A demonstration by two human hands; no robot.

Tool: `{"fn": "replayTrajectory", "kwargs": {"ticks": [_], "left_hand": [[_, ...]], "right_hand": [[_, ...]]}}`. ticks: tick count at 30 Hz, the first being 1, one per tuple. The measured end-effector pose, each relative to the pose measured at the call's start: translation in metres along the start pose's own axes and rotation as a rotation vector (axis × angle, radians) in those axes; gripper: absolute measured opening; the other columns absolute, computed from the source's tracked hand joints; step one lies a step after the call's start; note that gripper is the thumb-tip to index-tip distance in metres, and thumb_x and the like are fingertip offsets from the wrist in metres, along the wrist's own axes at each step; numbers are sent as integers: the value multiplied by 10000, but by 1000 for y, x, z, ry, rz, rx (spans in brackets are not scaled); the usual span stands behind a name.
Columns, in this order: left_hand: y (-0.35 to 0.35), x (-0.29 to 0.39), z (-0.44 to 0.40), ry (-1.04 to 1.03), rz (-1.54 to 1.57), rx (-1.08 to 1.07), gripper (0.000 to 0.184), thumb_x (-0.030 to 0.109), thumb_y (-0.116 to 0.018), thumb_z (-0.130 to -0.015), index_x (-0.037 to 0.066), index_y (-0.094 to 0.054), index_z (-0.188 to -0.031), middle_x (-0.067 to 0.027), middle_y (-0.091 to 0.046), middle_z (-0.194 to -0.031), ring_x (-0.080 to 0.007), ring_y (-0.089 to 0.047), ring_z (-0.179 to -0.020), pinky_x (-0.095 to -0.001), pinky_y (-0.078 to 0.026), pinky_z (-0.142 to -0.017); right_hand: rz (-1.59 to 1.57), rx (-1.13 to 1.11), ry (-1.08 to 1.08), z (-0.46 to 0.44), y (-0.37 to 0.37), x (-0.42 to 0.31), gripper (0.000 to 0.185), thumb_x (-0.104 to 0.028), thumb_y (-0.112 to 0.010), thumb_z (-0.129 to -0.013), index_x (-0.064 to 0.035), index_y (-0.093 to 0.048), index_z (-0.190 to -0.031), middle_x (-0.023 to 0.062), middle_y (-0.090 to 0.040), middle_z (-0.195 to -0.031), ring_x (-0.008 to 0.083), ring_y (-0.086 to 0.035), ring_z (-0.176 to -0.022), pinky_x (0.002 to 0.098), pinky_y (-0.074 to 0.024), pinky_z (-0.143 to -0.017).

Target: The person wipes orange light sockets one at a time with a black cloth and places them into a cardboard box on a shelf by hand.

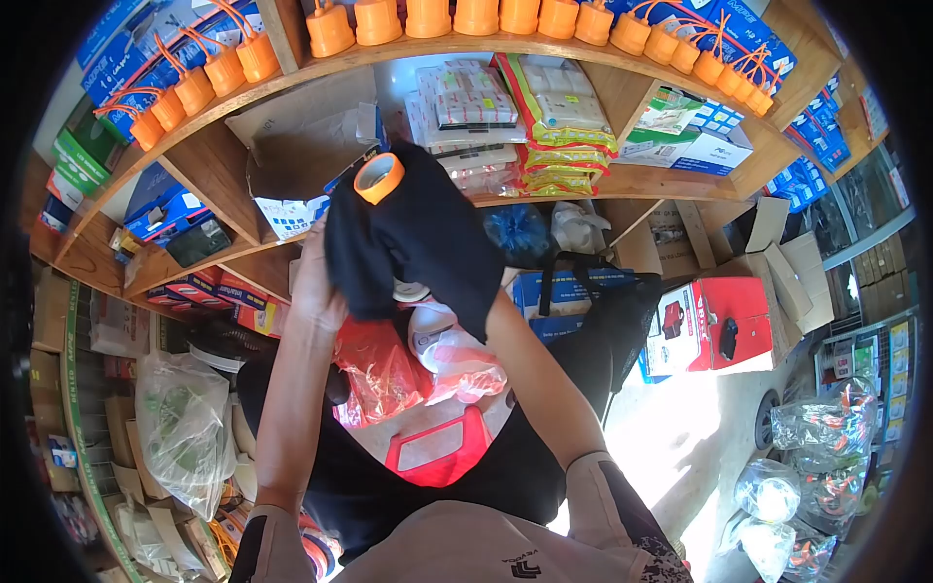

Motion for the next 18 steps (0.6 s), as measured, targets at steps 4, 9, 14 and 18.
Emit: {"fn": "replayTrajectory", "kwargs": {"ticks": [4, 9, 14, 18], "left_hand": [[-25, -28, 7, -45, -134, 240, 428, 222, -473, -1090, 50, -457, -1481, -98, -586, -1401, -170, -590, -1254, -324, -469, -1069], [8, -56, 4, -251, -184, 366, 605, 560, -356, -1084, 150, -396, -1527, -13, -472, -1522, -185, -466, -1389, -364, -360, -1174], [23, -44, -12, -308, -190, 411, 569, 560, -348, -1085, 140, -443, -1458, -7, -513, -1444, -177, -507, -1315, -341, -367, -1149], [25, -25, -13, -456, -640, 453, 451, 430, -374, -1111, 98, -463, -1402, -41, -550, -1353, -173, -526, -1268, -338, -388, -1125]], "right_hand": [[-390, 66, -370, 9, -21, -3, 392, -250, -695, -948, -24, -576, -1244, 180, -634, -1178, 343, -627, -1073, 407, -497, -932], [-386, 250, -196, 38, -48, -11, 366, -49, -685, -938, 5, -636, -1297, 165, -652, -1303, 290, -634, -1206, 357, -484, -1039], [-575, 267, -278, 38, -51, -17, 369, 27, -667, -921, 5, -659, -1289, 153, -632, -1356, 263, -620, -1243, 337, -463, -1068], [-528, 224, -212, 29, -45, -17, 381, 2, -682, -919, 15, -637, -1297, 136, -643, -1334, 248, -623, -1229, 330, -459, -1061]]}}
Point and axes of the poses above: each hand's wrist, its own z-axis away from the middle knuckle, its own y-axis out of the back of the hand, x = y × z, the point moved 1 cm from there along -z, towards the middle knuckle
